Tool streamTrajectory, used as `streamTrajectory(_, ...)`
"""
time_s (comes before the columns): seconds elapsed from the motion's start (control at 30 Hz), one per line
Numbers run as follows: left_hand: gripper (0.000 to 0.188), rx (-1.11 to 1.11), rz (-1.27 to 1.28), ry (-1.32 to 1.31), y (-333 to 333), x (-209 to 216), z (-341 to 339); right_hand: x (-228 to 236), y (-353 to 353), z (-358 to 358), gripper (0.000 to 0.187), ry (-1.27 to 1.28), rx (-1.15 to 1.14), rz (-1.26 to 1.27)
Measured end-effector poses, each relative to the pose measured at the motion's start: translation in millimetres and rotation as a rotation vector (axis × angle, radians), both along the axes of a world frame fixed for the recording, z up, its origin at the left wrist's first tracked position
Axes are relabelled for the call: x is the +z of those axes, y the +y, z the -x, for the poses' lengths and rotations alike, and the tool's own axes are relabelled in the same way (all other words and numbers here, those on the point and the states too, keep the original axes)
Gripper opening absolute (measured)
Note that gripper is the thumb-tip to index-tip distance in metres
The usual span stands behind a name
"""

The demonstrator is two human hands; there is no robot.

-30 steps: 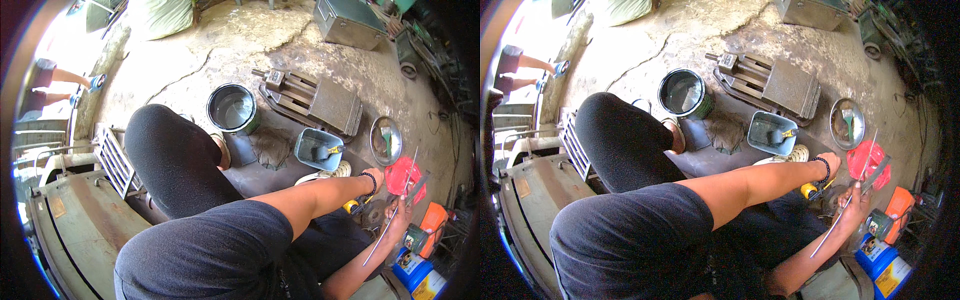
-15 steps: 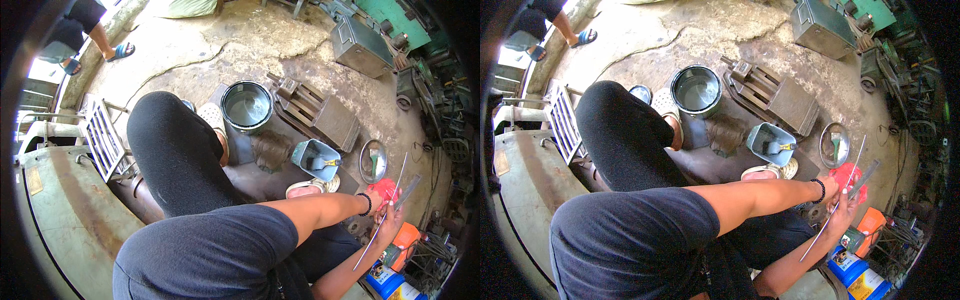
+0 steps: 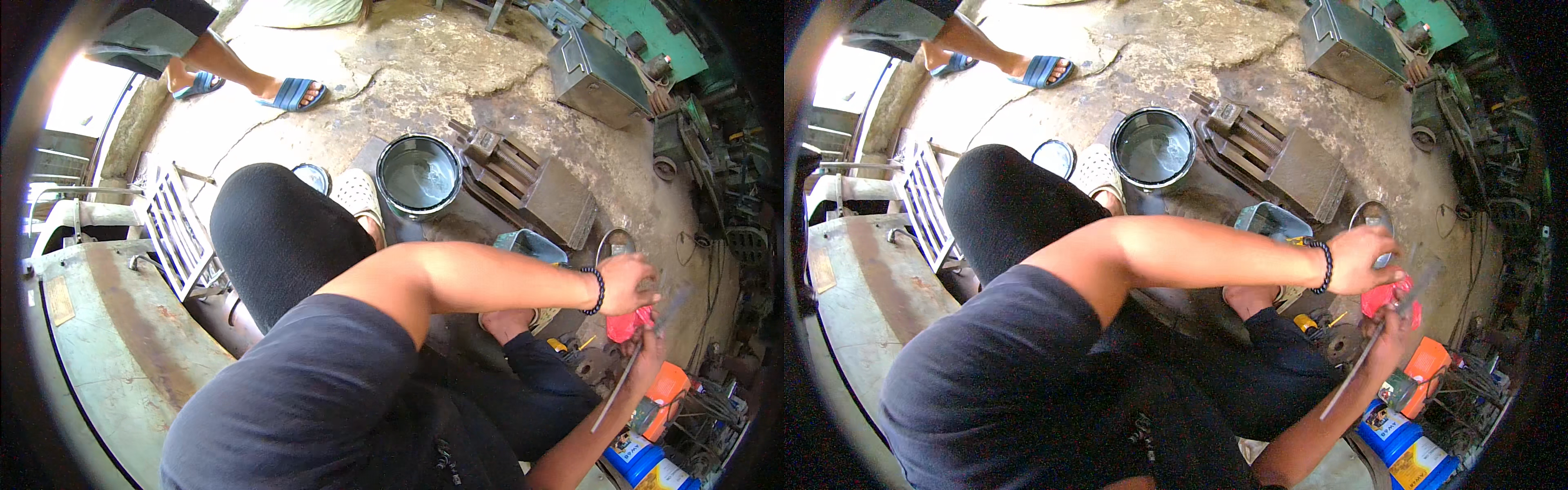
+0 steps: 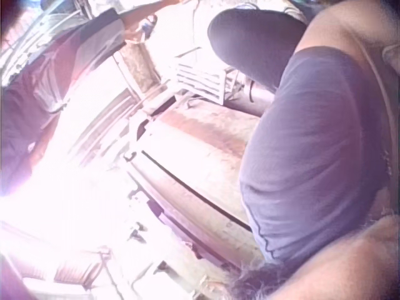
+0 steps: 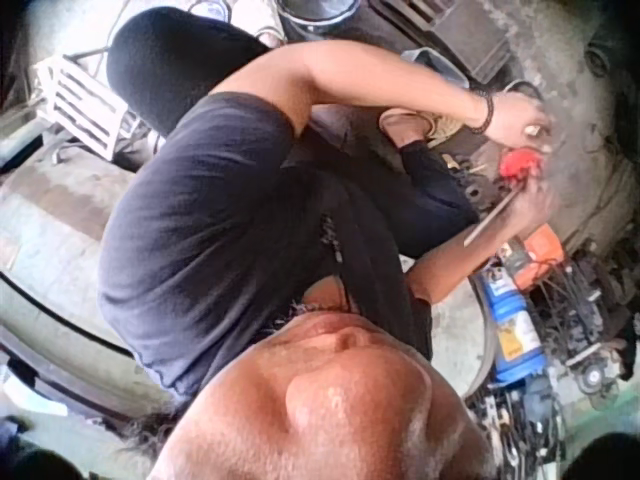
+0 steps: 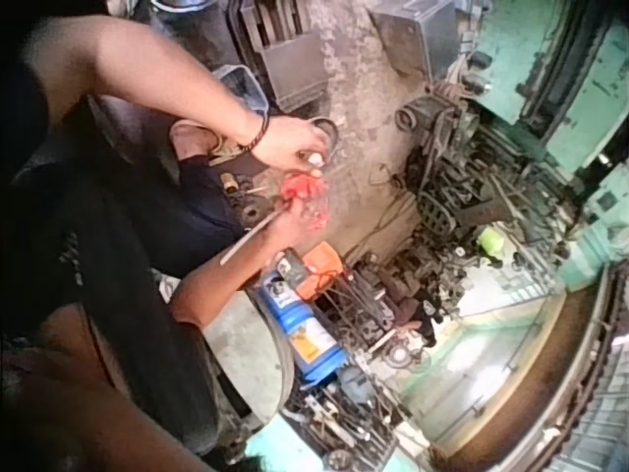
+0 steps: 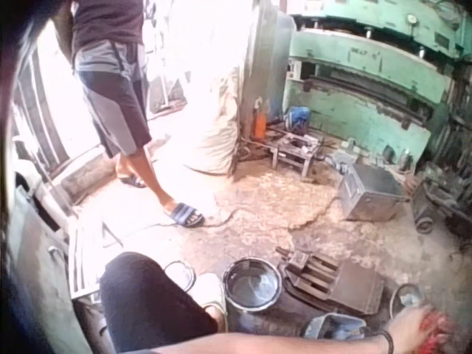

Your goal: The person opens a paint can, stirs the contents with a metal rod, and then closes the can. The person also handles a plastic bag and a bottle during the process.

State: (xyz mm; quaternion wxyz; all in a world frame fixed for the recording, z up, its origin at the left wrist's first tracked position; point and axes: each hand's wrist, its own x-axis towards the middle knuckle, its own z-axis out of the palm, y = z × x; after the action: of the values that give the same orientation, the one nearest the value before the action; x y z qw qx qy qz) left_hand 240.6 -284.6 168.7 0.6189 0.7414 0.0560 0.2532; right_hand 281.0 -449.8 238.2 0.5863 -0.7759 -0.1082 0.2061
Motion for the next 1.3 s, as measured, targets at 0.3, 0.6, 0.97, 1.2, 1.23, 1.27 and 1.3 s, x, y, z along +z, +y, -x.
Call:
streamTrajectory(0.3, 0.056, 0.116, -0.048, 0.661, 90.2, 34.5, 109.0, -42.8, 113.9, 96.6, 0.01, 0.045, 0.272, -0.011)
streamTrajectory(0.6, 0.047, 0.297, 0.033, 0.081, 173.1, 112.0, 152.3, -27.4, 147.6, 140.6, 0.032, 0.776, 0.445, -0.514)
streamTrajectory(0.97, 0.024, -0.14, -0.542, 0.711, 177.1, 120.3, 329.8, -59.2, 184.5, 135.9, 0.037, 0.283, 0.668, -0.286)
streamTrajectory(1.2, 0.017, -0.297, -0.669, 0.653, 147.9, 92.1, 344.4, -119.2, 270.2, 143.0, 0.026, -0.154, 0.779, 0.084)
streamTrajectory(1.23, 0.015, -0.283, -0.695, 0.664, 149.2, 91.3, 344.9, -129.1, 278.9, 145.8, 0.025, -0.215, 0.808, 0.087)
streamTrajectory(1.27, 0.014, -0.274, -0.721, 0.681, 151.0, 90.3, 345.6, -136.8, 286.1, 146.0, 0.023, -0.235, 0.784, 0.19)
streamTrajectory(1.3, 0.013, -0.253, -0.713, 0.661, 152.2, 90.7, 347.7, -141.9, 291.8, 144.2, 0.023, -0.235, 0.84, 0.168)
